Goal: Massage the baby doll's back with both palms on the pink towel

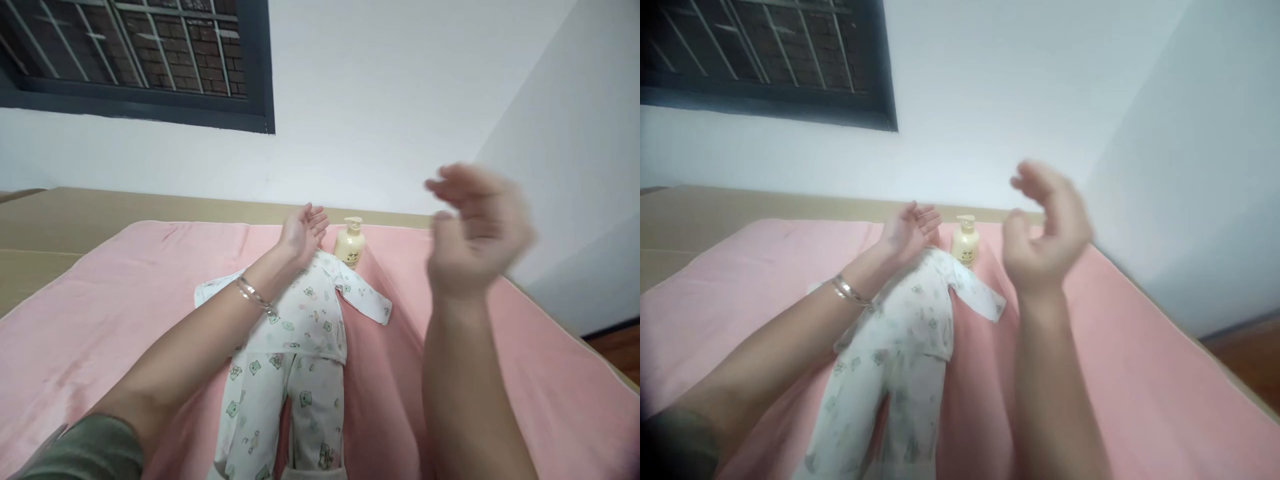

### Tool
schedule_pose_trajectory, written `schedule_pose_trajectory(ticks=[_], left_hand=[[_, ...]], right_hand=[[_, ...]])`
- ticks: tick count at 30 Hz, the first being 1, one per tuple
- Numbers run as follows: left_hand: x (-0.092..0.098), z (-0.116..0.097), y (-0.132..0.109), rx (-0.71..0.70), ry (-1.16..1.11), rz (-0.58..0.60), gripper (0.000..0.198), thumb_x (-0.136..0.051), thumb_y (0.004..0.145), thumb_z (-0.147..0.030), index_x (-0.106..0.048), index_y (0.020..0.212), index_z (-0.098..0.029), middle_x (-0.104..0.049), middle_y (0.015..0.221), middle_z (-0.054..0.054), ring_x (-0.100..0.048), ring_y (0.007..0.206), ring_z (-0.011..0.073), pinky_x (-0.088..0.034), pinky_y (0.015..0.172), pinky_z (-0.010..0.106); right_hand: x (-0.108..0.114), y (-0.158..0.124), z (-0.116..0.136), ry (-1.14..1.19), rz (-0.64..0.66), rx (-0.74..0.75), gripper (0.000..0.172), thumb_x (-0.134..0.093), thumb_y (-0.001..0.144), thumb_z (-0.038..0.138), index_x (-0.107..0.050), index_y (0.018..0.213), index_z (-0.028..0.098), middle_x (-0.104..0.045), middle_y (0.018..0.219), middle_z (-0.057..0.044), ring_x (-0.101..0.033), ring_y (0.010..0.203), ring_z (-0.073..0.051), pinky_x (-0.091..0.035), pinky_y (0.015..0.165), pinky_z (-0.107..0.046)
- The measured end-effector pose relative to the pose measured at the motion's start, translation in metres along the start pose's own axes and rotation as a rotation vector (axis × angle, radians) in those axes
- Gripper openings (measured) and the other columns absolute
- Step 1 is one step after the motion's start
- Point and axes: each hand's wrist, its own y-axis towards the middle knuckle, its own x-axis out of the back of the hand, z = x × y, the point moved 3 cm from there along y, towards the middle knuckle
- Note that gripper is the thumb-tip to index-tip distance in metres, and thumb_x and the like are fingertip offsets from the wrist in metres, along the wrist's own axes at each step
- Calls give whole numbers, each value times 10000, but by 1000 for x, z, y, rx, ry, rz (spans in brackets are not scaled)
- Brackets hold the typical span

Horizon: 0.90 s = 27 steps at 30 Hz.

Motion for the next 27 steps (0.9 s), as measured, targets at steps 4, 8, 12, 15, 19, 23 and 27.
schedule_pose_trajectory(ticks=[4,8,12,15,19,23,27], left_hand=[[-26,5,11,100,-185,-33,566,-315,1024,-439,-468,1472,-129,-438,1623,185,-473,1510,227,-458,1224,365],[-39,4,10,241,-370,70,713,-294,1028,-469,-216,1636,-104,-281,1696,227,-412,1551,237,-488,1184,346],[-41,-2,3,284,-455,118,736,-300,1027,-453,-147,1655,-101,-270,1694,243,-499,1489,233,-551,1107,344],[-35,-4,-5,316,-468,99,714,-316,1021,-438,-219,1637,-92,-354,1658,241,-525,1468,236,-527,1144,351],[-16,-10,-24,323,-411,61,654,-362,1000,-420,-381,1568,-95,-475,1592,218,-511,1483,243,-463,1217,354],[11,-26,-56,362,-323,-12,579,-402,962,-348,-499,1472,-92,-581,1491,229,-577,1424,255,-497,1199,384],[35,-48,-85,391,-293,-29,528,-362,964,-327,-552,1418,-136,-655,1417,191,-651,1339,247,-534,1175,395]], right_hand=[[-64,-30,-37,-274,474,-242,541,-453,876,147,-607,1388,65,-614,1475,-166,-567,1419,-285,-473,1239,-514],[-99,-59,-55,-421,799,-262,683,-373,877,80,-400,1551,-31,-368,1660,-205,-301,1603,-298,-226,1362,-558],[-102,-66,-56,-533,893,-207,714,-364,862,48,-356,1569,-50,-358,1661,-229,-281,1605,-331,-237,1350,-569],[-101,-66,-54,-586,886,-176,689,-399,870,62,-404,1555,-14,-424,1624,-221,-355,1561,-348,-277,1330,-549],[-104,-62,-51,-619,845,-183,630,-441,868,81,-495,1493,23,-501,1561,-221,-449,1485,-351,-364,1272,-520],[-112,-48,-45,-614,829,-324,556,-420,872,70,-581,1403,44,-585,1479,-214,-520,1426,-348,-411,1231,-509],[-115,-26,-15,-583,891,-496,507,-437,883,96,-633,1350,67,-602,1469,-218,-552,1413,-373,-404,1238,-582]])
